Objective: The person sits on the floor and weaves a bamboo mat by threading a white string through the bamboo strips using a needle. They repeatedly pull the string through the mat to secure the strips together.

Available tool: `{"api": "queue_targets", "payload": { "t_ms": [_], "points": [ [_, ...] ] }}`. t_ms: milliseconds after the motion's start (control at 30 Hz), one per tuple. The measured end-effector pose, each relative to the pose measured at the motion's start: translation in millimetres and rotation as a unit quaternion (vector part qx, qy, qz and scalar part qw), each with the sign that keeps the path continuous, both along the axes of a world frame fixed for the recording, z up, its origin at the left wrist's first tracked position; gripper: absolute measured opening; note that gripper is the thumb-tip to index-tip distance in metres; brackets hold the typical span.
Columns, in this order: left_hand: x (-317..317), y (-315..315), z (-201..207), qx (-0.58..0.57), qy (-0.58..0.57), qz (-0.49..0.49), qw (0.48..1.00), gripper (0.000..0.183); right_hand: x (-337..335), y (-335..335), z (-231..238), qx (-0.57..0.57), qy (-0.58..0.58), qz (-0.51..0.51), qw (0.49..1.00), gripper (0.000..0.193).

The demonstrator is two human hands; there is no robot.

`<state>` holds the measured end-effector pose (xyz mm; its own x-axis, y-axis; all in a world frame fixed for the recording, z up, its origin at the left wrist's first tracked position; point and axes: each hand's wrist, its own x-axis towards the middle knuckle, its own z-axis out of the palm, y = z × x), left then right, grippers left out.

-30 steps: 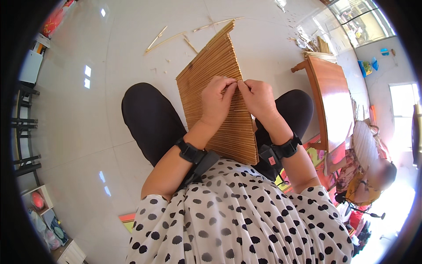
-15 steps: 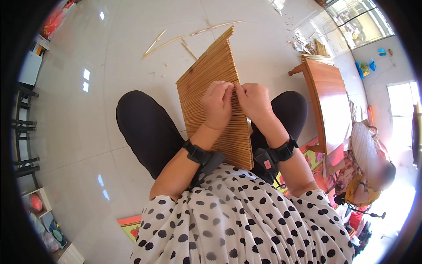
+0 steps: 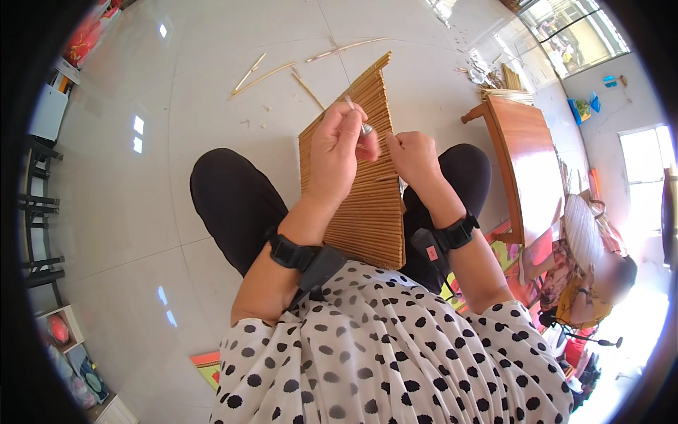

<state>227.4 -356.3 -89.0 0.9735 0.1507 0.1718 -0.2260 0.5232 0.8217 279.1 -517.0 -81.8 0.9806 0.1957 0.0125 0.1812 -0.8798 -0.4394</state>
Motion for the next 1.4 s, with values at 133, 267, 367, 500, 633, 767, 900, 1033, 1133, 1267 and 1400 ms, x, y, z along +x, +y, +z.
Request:
{"api": "queue_targets", "payload": {
  "t_ms": [133,267,367,500,633,767,900,1033,1133,1267,1400],
  "points": [
    [-26.5,59.0,36.2,0.339,-0.023,0.101,0.935,0.014,2.4,-1.1,-2.7,-0.008,0.016,0.0,1.0,0.048],
    [-80.7,216.2,45.8,0.351,0.053,0.286,0.89,0.026,-1.1,-18.5,-3.2,-0.019,0.004,-0.047,0.999,0.045],
    [-133.2,302.7,79.0,0.219,0.083,0.374,0.897,0.026,0.1,-15.9,-8.2,0.011,0.017,-0.04,0.999,0.044],
    [-143.9,331.5,55.5,0.15,0.008,0.379,0.913,0.024,-2.0,-0.1,-10.9,0.024,-0.018,0.017,0.999,0.039],
    [-131.1,313.9,41.8,0.113,-0.017,0.405,0.907,0.019,0.4,9.1,-1.5,0.012,0.019,0.029,0.999,0.037],
    [-68.3,149.7,41.7,0.203,0.094,0.161,0.961,0.016,-11.5,15.4,8.5,0.021,0.022,0.012,0.999,0.042],
    [-27.5,59.3,-1.7,0.239,0.091,-0.01,0.967,0.013,-18.6,21.9,9.5,0.044,-0.015,0.037,0.998,0.041],
    [-6.6,17.6,-14.9,0.248,0.128,0.005,0.96,0.011,-20.1,21.7,5.3,0.064,-0.04,0.055,0.996,0.04],
    [-3.2,11.6,-21.0,0.213,0.167,-0.029,0.962,0.012,-21.0,26.2,8.4,0.053,-0.036,0.053,0.997,0.037],
    [-0.3,16.9,-34.7,0.168,0.187,-0.049,0.967,0.016,-17.4,27.0,7.0,0.072,-0.036,0.059,0.995,0.036],
    [-2.4,30.3,-21.6,0.197,0.206,-0.071,0.956,0.015,-14.6,28.6,10.3,0.096,-0.001,0.037,0.995,0.035]
  ]
}}
